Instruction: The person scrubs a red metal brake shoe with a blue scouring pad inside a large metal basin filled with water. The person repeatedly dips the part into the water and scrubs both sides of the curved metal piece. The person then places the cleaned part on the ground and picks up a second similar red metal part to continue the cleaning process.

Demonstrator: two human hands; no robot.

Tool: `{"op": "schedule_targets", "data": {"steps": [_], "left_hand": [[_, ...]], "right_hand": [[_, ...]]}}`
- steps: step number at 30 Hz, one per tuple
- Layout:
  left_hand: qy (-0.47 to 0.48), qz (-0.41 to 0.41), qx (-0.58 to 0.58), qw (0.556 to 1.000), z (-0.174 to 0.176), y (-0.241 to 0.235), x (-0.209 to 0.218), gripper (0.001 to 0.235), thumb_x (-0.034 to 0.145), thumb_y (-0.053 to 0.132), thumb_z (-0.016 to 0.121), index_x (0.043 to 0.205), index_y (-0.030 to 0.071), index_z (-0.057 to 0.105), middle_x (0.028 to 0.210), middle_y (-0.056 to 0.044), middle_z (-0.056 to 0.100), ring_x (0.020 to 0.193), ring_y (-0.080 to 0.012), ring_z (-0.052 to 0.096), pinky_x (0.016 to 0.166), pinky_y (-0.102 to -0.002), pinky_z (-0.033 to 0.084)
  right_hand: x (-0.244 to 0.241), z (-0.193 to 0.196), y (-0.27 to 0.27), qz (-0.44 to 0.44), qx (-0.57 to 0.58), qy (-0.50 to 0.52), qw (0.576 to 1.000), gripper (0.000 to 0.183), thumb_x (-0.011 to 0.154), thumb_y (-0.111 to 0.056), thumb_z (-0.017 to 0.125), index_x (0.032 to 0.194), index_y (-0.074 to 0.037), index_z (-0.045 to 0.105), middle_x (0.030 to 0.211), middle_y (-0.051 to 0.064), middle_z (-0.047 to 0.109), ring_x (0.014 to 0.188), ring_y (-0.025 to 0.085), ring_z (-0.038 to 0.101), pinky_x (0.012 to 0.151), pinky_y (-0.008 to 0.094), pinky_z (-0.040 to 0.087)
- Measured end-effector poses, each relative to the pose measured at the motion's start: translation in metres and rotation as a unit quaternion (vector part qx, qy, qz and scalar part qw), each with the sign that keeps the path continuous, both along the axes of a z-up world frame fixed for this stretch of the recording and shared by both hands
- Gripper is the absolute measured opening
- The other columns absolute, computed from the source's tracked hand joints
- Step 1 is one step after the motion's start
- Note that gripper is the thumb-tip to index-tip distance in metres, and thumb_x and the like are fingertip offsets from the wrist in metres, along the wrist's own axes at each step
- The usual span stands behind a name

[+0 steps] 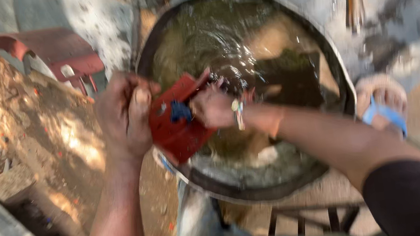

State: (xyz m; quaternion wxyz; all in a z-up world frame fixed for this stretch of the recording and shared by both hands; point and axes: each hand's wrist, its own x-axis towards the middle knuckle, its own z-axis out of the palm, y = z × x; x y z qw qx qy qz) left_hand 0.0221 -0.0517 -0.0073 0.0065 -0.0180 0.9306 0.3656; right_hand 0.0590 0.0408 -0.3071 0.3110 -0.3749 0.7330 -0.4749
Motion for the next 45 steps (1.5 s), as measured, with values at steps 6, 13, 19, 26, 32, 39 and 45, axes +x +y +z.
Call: {"op": "schedule_targets", "data": {"steps": [6, 13, 19, 26, 32, 39, 45], "left_hand": [[-0.016, -0.016, 0.013, 1.0, -0.001, -0.013, 0.008, 0.064, 0.109, 0.065, 0.052, 0.098, 0.002, 0.06, 0.09, -0.006, 0.07, 0.08, -0.0145, 0.065, 0.072, -0.026, 0.051], [0.02, -0.065, -0.115, 0.991, 0.002, -0.006, 0.024, 0.062, 0.107, 0.069, 0.042, 0.095, 0.012, 0.063, 0.095, -0.002, 0.076, 0.073, -0.0162, 0.07, 0.068, -0.03, 0.046], [0.021, -0.066, -0.101, 0.993, 0.004, -0.006, 0.034, 0.058, 0.105, 0.066, 0.048, 0.096, 0.011, 0.066, 0.087, -0.002, 0.072, 0.072, -0.0185, 0.067, 0.07, -0.03, 0.047], [0.014, -0.033, -0.079, 0.996, 0.0, -0.003, 0.024, 0.057, 0.106, 0.065, 0.051, 0.095, 0.01, 0.061, 0.087, -0.002, 0.071, 0.07, -0.0166, 0.07, 0.067, -0.032, 0.049], [0.013, 0.03, -0.08, 0.996, 0.002, -0.004, 0.011, 0.052, 0.106, 0.06, 0.052, 0.097, 0.01, 0.06, 0.069, -0.005, 0.059, 0.064, -0.02, 0.064, 0.064, -0.035, 0.049], [0.001, 0.061, -0.168, 0.984, -0.022, 0.019, -0.031, 0.045, 0.101, 0.061, 0.05, 0.089, 0.017, 0.058, 0.065, 0.004, 0.062, 0.061, -0.0174, 0.064, 0.064, -0.041, 0.047], [-0.019, 0.074, -0.246, 0.966, -0.021, 0.042, -0.048, 0.046, 0.102, 0.062, 0.044, 0.092, 0.019, 0.054, 0.062, 0.0, 0.059, 0.059, -0.0211, 0.064, 0.064, -0.043, 0.045]], "right_hand": [[-0.035, 0.083, 0.017, -0.028, -0.268, -0.315, 0.91, 0.021, 0.099, -0.018, 0.064, 0.116, -0.007, 0.068, 0.111, 0.004, 0.073, 0.105, 0.015, 0.068, 0.097, 0.037, 0.053], [-0.095, 0.067, 0.062, -0.182, -0.309, -0.391, 0.848, 0.016, 0.103, -0.017, 0.065, 0.113, -0.005, 0.069, 0.109, 0.003, 0.069, 0.105, 0.01, 0.063, 0.097, 0.029, 0.052], [-0.09, 0.009, 0.092, -0.185, 0.106, 0.185, 0.959, 0.033, 0.087, -0.013, 0.06, 0.118, -0.005, 0.065, 0.124, 0.02, 0.065, 0.116, 0.038, 0.061, 0.091, 0.046, 0.056], [-0.069, -0.012, 0.1, 0.157, 0.307, 0.247, 0.906, 0.073, 0.09, -0.022, 0.046, 0.161, -0.025, 0.028, 0.163, 0.006, 0.041, 0.132, 0.031, 0.057, 0.097, 0.052, 0.059], [-0.065, -0.026, 0.127, 0.098, 0.106, 0.357, 0.923, 0.046, 0.098, -0.021, 0.048, 0.144, -0.026, 0.044, 0.131, 0.01, 0.064, 0.113, 0.033, 0.069, 0.092, 0.048, 0.06], [-0.111, 0.011, 0.15, -0.189, 0.166, -0.011, 0.968, 0.023, 0.101, -0.021, 0.067, 0.121, -0.011, 0.067, 0.103, 0.018, 0.074, 0.09, 0.033, 0.074, 0.084, 0.047, 0.06], [-0.126, 0.226, 0.158, -0.202, -0.09, -0.478, 0.85, 0.017, 0.094, -0.019, 0.061, 0.106, -0.007, 0.062, 0.103, 0.009, 0.075, 0.083, 0.018, 0.075, 0.064, 0.028, 0.059]]}}
